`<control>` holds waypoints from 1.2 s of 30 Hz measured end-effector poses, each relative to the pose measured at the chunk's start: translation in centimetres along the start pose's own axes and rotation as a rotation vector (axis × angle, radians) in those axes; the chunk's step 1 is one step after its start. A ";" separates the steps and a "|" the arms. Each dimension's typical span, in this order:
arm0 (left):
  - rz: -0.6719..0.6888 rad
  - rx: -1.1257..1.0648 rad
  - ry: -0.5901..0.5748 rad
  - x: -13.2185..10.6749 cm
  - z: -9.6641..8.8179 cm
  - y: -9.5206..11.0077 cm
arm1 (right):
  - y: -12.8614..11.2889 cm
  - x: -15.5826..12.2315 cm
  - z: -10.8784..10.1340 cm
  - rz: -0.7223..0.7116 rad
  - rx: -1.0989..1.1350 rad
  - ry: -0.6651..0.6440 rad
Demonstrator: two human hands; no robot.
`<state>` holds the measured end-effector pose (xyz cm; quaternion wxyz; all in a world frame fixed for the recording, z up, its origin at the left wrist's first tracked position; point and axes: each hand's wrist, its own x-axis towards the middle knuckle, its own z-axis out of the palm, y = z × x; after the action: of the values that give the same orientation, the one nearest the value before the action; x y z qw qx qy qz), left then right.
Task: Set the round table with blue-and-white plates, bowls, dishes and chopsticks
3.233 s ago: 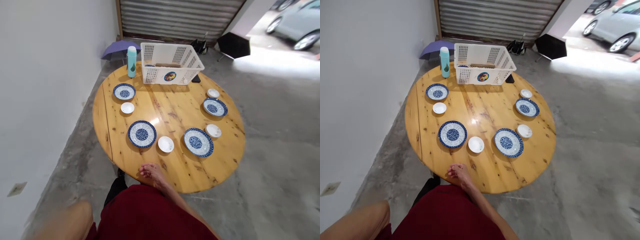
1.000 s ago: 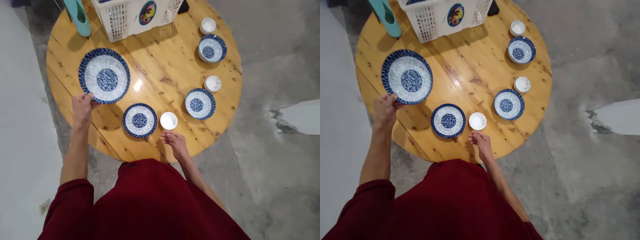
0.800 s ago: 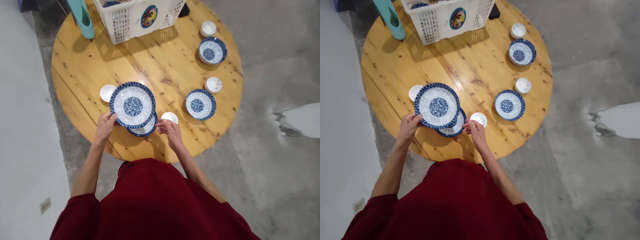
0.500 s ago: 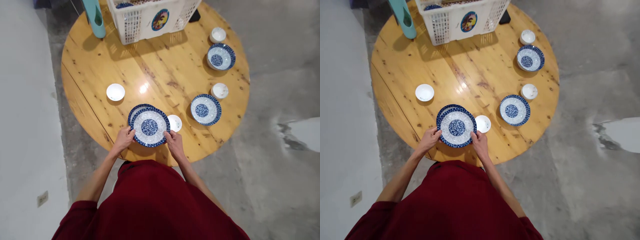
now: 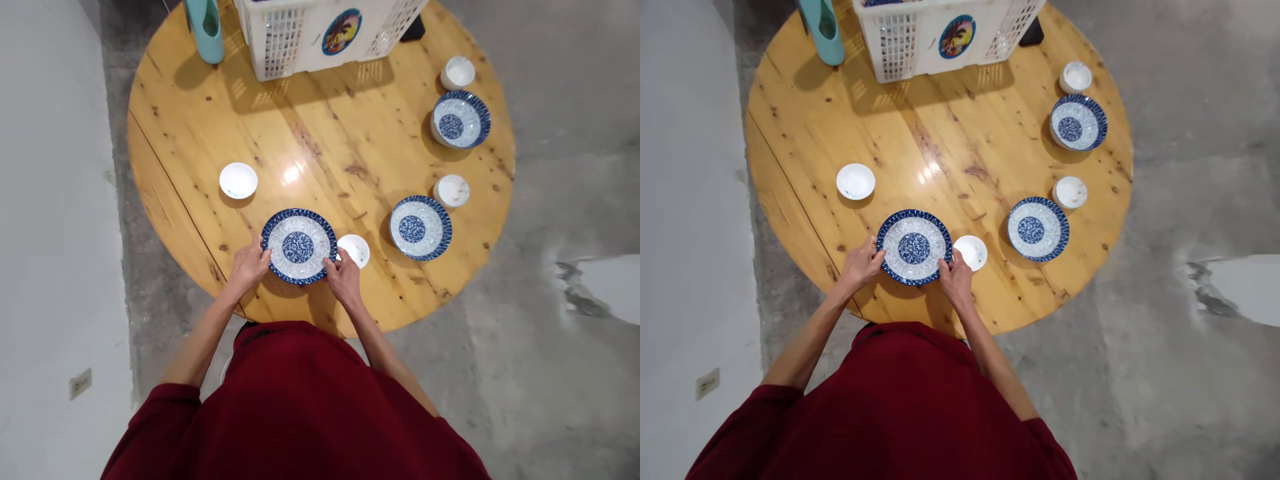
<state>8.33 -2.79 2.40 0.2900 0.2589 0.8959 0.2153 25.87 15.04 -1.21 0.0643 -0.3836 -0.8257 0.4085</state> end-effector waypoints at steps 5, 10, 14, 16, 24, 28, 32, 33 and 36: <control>-0.003 0.074 -0.003 0.6 -0.2 -0.3 | -0.4 0.2 0.3 0.088 -0.045 -0.039; -0.006 0.145 -0.034 1.2 -0.5 -0.3 | -0.4 0.7 0.6 0.087 -0.123 -0.078; -0.010 0.199 -0.047 1.7 -0.4 -0.6 | -0.3 1.2 0.9 0.094 -0.183 -0.091; -0.006 0.216 -0.054 1.9 -0.3 -0.8 | -0.3 1.3 1.0 0.093 -0.222 -0.093; 0.008 0.320 -0.042 2.0 -0.6 -0.6 | -0.8 1.8 0.8 0.113 -0.399 -0.139; -0.019 0.323 -0.019 2.3 -0.6 -0.5 | -0.6 1.8 0.9 0.129 -0.272 -0.130; 0.004 0.130 0.016 3.8 0.0 -1.1 | -0.5 1.8 1.8 0.199 0.084 -0.101; 0.007 0.062 0.022 4.2 0.2 -1.3 | -0.6 1.8 2.1 0.216 0.165 -0.095; 0.014 -0.093 0.053 5.2 0.5 -1.7 | -1.3 2.3 2.8 0.265 0.283 -0.077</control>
<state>4.43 -0.91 -1.01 0.2764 0.2457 0.8903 0.2657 22.35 14.39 -2.58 0.0319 -0.4600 -0.7044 0.5396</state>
